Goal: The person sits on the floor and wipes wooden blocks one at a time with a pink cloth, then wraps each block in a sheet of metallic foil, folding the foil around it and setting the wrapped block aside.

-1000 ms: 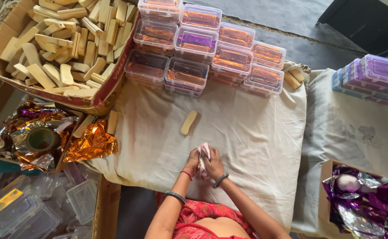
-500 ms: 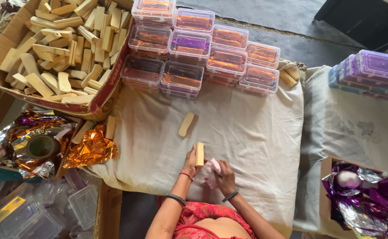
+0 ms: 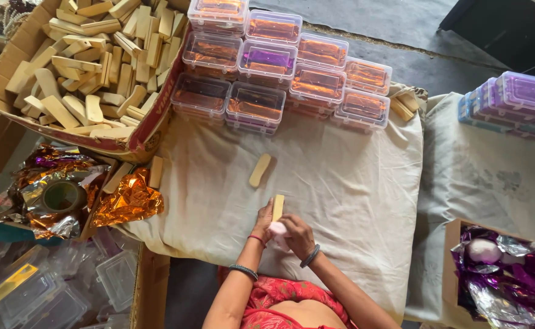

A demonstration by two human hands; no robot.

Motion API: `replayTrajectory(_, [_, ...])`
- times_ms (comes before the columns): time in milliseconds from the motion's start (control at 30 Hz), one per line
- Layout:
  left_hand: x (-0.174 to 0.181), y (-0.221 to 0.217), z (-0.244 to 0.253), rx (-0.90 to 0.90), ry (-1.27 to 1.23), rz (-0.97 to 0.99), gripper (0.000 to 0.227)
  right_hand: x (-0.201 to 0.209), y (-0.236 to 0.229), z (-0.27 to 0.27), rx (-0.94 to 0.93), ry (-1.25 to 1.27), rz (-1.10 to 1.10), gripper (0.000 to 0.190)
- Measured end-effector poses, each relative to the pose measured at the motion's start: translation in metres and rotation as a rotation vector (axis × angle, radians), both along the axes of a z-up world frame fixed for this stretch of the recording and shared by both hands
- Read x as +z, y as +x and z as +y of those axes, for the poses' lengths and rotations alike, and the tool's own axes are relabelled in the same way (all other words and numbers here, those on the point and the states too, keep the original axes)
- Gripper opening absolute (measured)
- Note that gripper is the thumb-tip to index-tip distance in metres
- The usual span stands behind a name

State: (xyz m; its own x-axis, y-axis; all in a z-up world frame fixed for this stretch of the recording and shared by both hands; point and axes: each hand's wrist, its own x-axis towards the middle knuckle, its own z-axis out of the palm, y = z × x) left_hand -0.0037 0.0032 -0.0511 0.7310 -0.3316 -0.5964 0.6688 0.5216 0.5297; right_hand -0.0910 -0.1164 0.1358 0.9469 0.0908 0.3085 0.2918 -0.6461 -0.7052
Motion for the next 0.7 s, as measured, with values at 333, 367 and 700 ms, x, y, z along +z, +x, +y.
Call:
replayTrajectory(333, [-0.045,-0.01,0.006,-0.257,0.068,-0.164,0.057,-0.015,0.037,-0.005,-0.151,0.107,-0.07,0.045])
replayTrajectory(367, [-0.022,-0.01,0.008,-0.319,0.155,-0.221,0.064,-0.03,0.043,-0.008,-0.198,0.205,0.149,0.036])
replayTrajectory(700, [0.117,-0.015,0.015,-0.542,0.326,-0.296,0.079,-0.149,0.079,-0.059,-0.182,0.754,0.913,0.032])
